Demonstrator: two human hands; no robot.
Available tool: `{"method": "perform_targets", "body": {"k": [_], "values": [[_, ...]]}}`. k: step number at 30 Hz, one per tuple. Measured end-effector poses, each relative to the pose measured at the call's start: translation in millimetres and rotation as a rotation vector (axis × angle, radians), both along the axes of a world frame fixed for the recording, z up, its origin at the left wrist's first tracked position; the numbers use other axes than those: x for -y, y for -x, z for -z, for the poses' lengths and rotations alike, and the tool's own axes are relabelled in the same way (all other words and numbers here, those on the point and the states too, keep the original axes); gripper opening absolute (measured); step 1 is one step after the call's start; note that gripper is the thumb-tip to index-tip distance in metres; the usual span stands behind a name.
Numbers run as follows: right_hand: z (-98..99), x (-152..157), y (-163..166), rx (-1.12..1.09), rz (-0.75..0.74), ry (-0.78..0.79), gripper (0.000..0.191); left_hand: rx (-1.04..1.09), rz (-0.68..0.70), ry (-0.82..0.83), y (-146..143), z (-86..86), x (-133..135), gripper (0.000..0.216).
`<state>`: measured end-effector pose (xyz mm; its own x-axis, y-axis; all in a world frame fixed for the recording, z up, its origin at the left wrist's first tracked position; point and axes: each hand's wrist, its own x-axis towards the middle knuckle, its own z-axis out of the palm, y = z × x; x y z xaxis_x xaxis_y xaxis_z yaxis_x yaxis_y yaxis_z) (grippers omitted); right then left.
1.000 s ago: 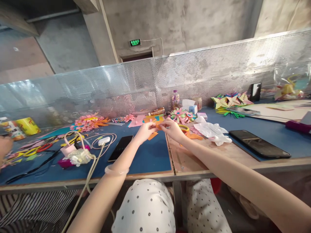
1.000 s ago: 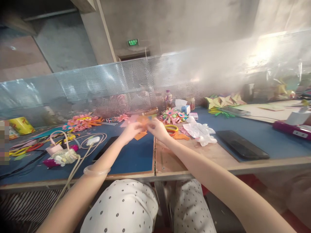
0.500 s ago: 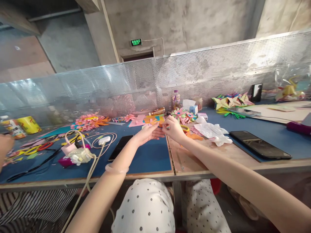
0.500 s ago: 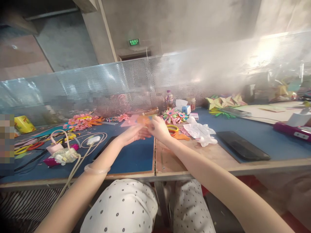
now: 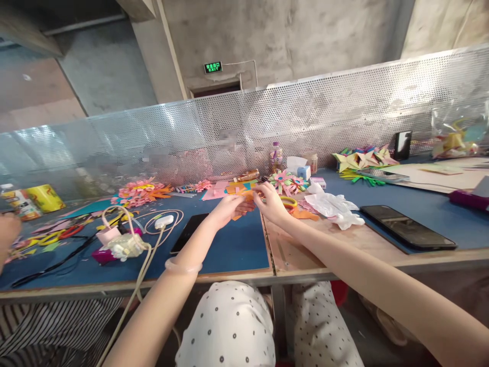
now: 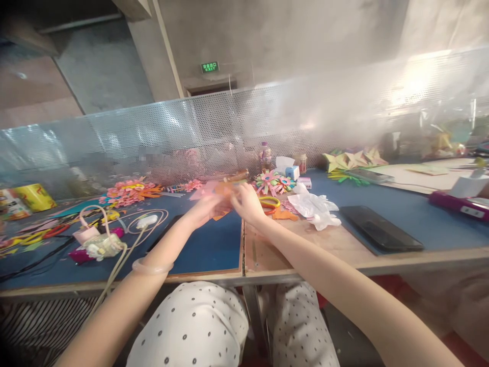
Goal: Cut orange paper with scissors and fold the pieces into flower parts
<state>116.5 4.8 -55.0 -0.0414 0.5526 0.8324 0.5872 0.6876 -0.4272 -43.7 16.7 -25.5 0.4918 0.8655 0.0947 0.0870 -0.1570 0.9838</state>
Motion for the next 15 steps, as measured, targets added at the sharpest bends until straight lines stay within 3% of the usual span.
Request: {"method": "perform_targets", "body": {"k": [4,6,15], "values": [[0.3,-4.2,-3.2,-0.237,-0.194,0.361,0.030,-0.107,0.016,-0.055,-0.2,-0.4,2.2,0.031],[1.1,-5.2,-5.5,-0.285,-0.299,0.460,0.030,-0.151,0.018,-0.073,-0.7,-1.2,4.6,0.030],[1.1,-4.9,-9.6,-0.338,-0.368,0.550,0.028,-0.259,-0.004,-0.129,-1.0,-2.3,6.0,0.024]]}}
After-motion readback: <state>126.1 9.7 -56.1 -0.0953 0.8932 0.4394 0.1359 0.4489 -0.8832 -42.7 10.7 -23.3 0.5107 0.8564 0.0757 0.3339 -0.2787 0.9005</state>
